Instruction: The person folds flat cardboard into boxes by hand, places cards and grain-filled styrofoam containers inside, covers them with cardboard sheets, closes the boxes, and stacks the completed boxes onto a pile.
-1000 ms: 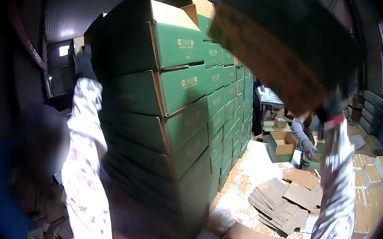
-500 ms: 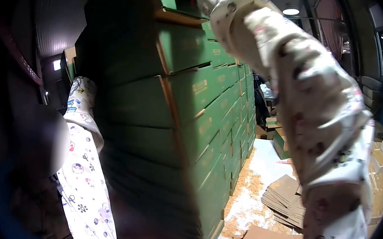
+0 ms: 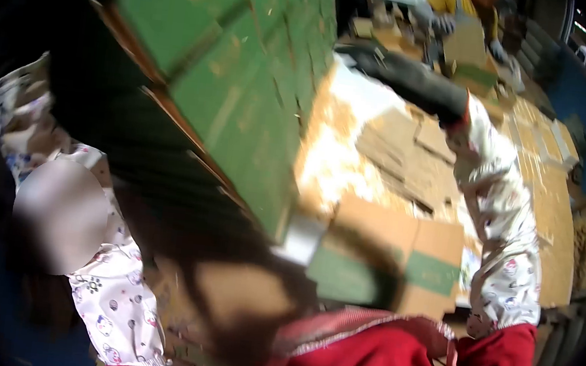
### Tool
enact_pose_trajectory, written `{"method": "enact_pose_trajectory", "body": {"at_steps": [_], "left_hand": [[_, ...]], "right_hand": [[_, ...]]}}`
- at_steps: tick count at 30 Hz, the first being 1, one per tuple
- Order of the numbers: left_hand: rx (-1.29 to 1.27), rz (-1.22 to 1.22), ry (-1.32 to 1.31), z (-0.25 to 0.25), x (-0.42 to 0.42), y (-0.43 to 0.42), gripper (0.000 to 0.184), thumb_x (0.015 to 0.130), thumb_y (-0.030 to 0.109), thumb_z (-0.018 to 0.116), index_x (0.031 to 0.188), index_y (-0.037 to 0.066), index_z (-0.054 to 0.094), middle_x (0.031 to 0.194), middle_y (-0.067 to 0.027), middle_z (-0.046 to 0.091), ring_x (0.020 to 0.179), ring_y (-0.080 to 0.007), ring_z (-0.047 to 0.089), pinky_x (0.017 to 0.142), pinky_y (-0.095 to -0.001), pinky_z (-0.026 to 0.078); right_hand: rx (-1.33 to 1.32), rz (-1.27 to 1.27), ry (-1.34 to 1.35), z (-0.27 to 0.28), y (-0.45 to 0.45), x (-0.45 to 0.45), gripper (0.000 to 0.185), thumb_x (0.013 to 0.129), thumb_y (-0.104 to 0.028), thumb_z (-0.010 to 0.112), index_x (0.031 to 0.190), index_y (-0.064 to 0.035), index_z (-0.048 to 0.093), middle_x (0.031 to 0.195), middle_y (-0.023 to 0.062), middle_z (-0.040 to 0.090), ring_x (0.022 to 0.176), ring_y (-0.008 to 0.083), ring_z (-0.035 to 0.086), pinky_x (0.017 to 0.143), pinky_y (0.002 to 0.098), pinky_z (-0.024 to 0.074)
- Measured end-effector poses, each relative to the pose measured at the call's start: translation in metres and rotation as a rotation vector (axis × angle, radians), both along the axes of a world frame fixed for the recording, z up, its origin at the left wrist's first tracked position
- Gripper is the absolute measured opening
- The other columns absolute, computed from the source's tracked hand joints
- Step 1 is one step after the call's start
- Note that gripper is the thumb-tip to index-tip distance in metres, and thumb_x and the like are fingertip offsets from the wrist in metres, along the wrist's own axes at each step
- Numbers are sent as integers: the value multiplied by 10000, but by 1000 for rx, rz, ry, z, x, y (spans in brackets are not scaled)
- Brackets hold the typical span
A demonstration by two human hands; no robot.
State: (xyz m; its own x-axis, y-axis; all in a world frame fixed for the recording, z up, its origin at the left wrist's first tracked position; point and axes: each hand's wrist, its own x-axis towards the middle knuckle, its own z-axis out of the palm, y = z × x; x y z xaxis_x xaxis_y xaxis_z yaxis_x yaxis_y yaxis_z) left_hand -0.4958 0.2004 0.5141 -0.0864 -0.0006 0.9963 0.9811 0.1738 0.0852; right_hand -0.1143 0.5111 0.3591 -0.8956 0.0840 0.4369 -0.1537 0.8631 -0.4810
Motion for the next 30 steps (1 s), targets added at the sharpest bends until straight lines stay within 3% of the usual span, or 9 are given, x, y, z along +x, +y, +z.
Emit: {"method": "enact_pose_trajectory", "body": {"at_steps": [5, 7, 9, 11, 16, 21, 23, 26, 30], "left_hand": [[-477, -352, 27, -154, 201, 22, 395, 808, 101, 575, 1182, 2, 498, 1154, -127, 560, 1063, -228, 529, 903, -316, 431], [-849, -603, -14, -258, 276, 47, 433, 838, 187, 564, 1207, -19, 467, 1170, -205, 524, 1108, -362, 482, 975, -397, 365], [-885, -378, -342, -445, 274, 83, 515, 791, 292, 625, 1105, -99, 507, 1083, -256, 558, 1000, -402, 541, 870, -433, 436], [-1184, -260, -870, -563, 275, 91, 523, 752, 396, 646, 1038, -27, 534, 957, -244, 602, 900, -385, 586, 789, -442, 466], [-957, 45, -882, -565, 295, 113, 403, 747, 425, 650, 900, 63, 563, 741, -193, 616, 704, -401, 598, 618, -468, 473], [-456, -105, -449, -432, 322, 127, 411, 787, 357, 642, 997, 15, 553, 883, -145, 601, 779, -321, 587, 663, -408, 474], [-820, 159, -615, -428, 382, 139, 446, 779, 336, 652, 1082, 36, 521, 1082, -138, 540, 952, -306, 540, 739, -405, 461], [-966, -782, 62, -361, 432, 122, 479, 719, 381, 677, 1073, 99, 519, 1226, -112, 452, 1084, -286, 473, 897, -487, 368], [-716, -864, 95, -389, 415, 113, 462, 666, 462, 667, 961, 126, 550, 1175, -98, 486, 1064, -270, 497, 911, -584, 309]], "right_hand": [[-535, -937, -259, -248, -4, 197, 560, 881, -395, 494, 1257, 17, 438, 1253, 166, 488, 1163, 254, 459, 989, 318, 336], [-153, -1385, -231, -384, -36, 301, 637, 844, -414, 538, 1218, 90, 426, 1223, 276, 466, 1145, 358, 463, 949, 352, 382], [-670, -1494, -474, -502, -58, 381, 647, 825, -378, 553, 1239, 88, 378, 1170, 298, 483, 1096, 397, 475, 919, 364, 399], [-557, -1495, -66, -471, -121, 333, 558, 786, -268, 554, 1221, 31, 374, 1107, 261, 520, 1041, 389, 508, 890, 396, 402], [-709, -1483, -36, -428, -126, 323, 514, 795, -276, 516, 1206, 15, 413, 1172, 252, 482, 1075, 403, 459, 910, 408, 376], [-1885, -161, 642, -294, -125, 350, 382, 952, -335, 377, 1178, -45, 480, 1137, 143, 538, 1048, 250, 512, 926, 349, 394], [-1847, -1, 205, -262, -109, 335, 439, 948, -347, 380, 1216, -6, 450, 1142, 143, 547, 1067, 265, 531, 966, 346, 384], [-725, -83, -473, -194, -106, 254, 591, 870, -214, 529, 1347, 23, 274, 1276, 188, 451, 1140, 267, 477, 955, 317, 377], [-930, -113, -409, -204, -77, 234, 738, 835, -272, 587, 1398, -29, 175, 1365, 236, 326, 1239, 293, 376, 1002, 339, 326]]}}
